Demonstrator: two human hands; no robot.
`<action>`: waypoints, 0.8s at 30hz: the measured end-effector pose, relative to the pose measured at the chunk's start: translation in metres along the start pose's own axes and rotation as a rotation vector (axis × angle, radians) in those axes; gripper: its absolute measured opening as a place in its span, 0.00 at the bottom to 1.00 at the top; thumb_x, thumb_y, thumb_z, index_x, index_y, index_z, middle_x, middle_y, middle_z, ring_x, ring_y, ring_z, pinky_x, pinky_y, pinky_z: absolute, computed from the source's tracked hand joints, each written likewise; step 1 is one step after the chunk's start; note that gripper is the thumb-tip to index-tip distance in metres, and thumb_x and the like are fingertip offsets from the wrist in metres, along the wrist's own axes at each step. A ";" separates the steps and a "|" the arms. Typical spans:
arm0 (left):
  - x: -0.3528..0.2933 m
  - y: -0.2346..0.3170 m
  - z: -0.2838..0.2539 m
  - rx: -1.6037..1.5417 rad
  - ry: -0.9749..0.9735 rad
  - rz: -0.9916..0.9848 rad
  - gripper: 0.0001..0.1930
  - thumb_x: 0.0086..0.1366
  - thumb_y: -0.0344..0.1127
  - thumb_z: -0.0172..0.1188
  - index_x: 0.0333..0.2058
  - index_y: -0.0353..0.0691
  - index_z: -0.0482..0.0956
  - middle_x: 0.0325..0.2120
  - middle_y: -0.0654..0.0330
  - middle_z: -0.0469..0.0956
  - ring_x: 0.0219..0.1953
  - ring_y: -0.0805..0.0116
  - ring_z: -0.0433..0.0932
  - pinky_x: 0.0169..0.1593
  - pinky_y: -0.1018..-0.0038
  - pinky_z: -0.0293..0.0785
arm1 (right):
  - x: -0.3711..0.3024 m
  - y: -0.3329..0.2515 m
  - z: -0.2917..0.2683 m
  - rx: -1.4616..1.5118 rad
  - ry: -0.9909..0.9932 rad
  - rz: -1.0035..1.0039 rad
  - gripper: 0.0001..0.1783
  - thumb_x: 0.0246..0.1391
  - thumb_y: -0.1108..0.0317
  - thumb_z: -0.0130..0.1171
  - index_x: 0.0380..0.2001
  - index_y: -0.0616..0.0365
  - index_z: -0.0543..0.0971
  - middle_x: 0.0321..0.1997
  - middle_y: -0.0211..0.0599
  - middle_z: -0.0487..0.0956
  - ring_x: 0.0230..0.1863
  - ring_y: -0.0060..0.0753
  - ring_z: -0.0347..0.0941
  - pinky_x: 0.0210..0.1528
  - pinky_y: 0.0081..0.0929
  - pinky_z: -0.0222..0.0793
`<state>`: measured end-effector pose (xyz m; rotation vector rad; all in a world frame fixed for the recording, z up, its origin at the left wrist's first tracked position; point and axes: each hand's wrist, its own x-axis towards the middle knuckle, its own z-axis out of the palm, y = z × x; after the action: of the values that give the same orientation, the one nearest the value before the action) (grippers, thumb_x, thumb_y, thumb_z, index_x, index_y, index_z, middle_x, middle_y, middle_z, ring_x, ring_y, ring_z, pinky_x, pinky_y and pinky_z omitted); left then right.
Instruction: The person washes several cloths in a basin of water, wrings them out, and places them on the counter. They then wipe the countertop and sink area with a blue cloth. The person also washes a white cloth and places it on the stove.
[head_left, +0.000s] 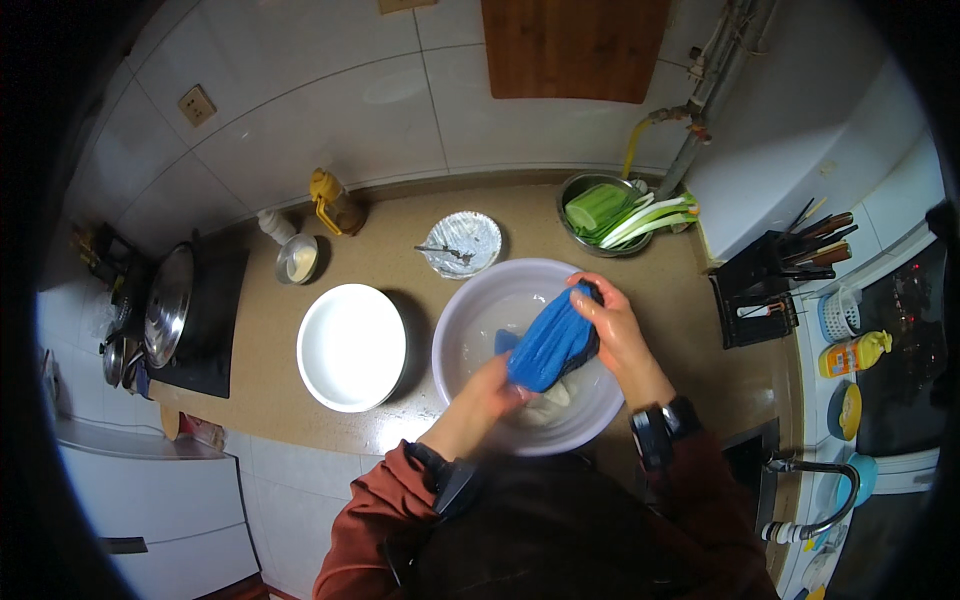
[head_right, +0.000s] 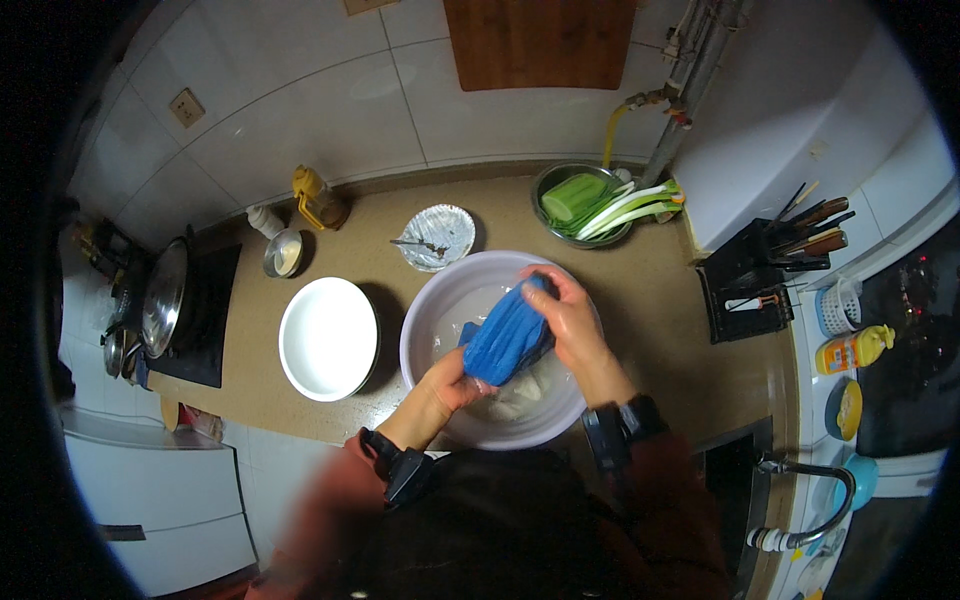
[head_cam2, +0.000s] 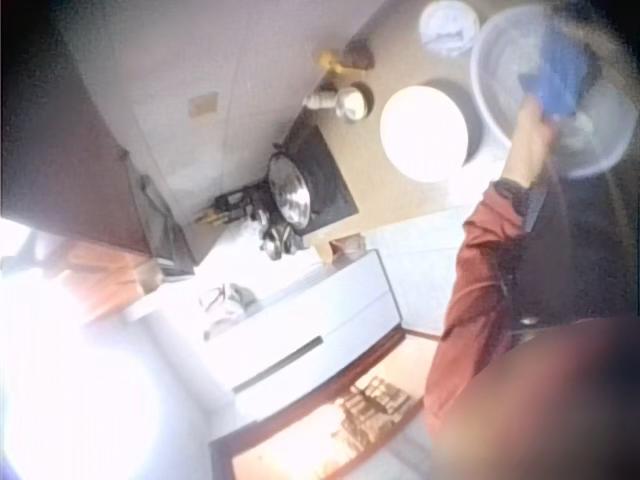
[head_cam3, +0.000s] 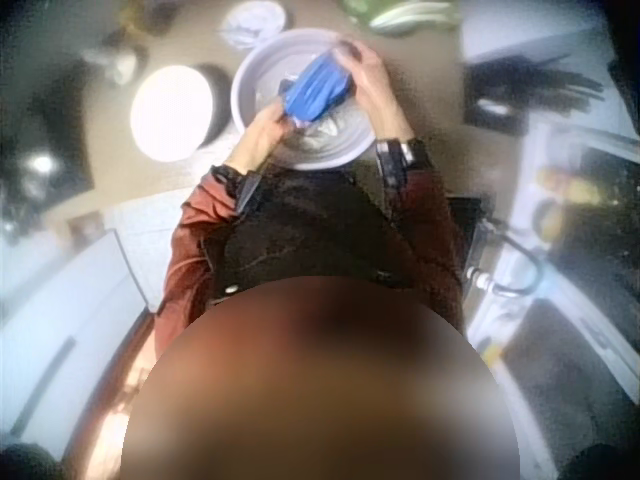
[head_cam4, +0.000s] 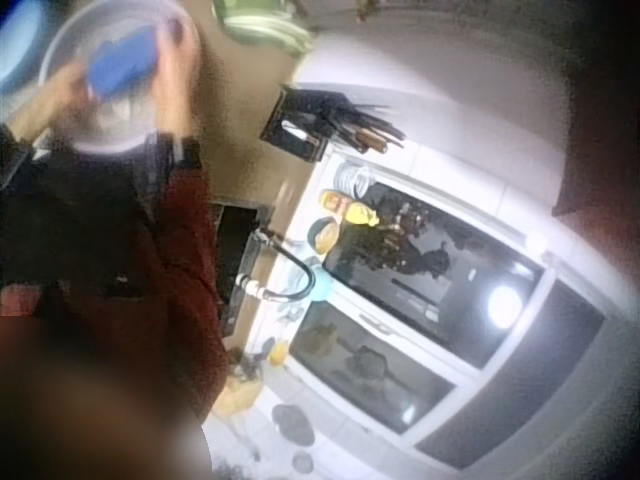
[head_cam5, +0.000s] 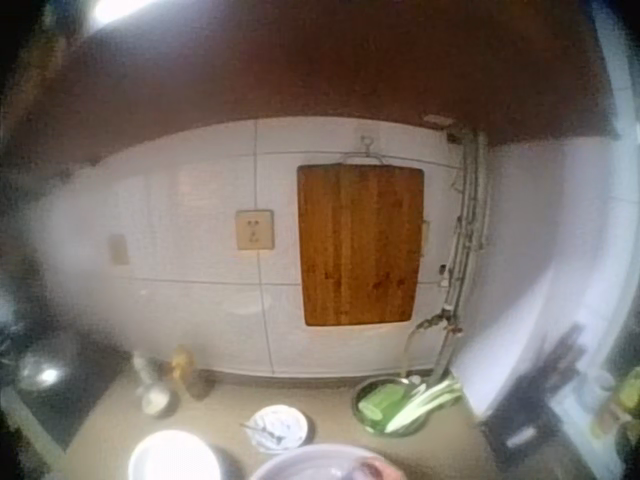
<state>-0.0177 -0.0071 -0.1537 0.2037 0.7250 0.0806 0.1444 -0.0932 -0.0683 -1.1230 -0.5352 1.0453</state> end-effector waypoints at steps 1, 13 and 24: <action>-0.007 0.000 0.003 -0.031 -0.068 -0.018 0.13 0.67 0.37 0.47 0.46 0.39 0.71 0.41 0.53 0.76 0.41 0.60 0.78 0.44 0.58 0.75 | 0.011 0.010 -0.004 -0.019 0.166 0.044 0.12 0.53 0.72 0.57 0.42 0.58 0.76 0.39 0.28 0.75 0.41 0.20 0.69 0.48 0.20 0.64; -0.035 -0.014 0.006 -0.133 -0.363 -0.074 0.21 0.67 0.46 0.47 0.53 0.41 0.68 0.49 0.59 0.74 0.49 0.64 0.74 0.55 0.60 0.67 | -0.006 0.048 0.005 0.465 0.176 0.373 0.22 0.50 0.53 0.60 0.41 0.60 0.73 0.37 0.42 0.76 0.42 0.41 0.74 0.49 0.39 0.69; -0.020 -0.016 0.006 -0.068 -0.108 -0.111 0.40 0.46 0.76 0.52 0.47 0.50 0.68 0.41 0.58 0.73 0.45 0.55 0.72 0.45 0.55 0.71 | -0.034 0.024 0.037 -0.464 -0.314 -0.170 0.16 0.46 0.74 0.56 0.41 0.62 0.74 0.40 0.37 0.75 0.45 0.27 0.70 0.52 0.25 0.63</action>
<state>-0.0286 -0.0266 -0.1402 0.1018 0.6242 -0.0119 0.0900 -0.1044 -0.0715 -1.2930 -1.1479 0.9781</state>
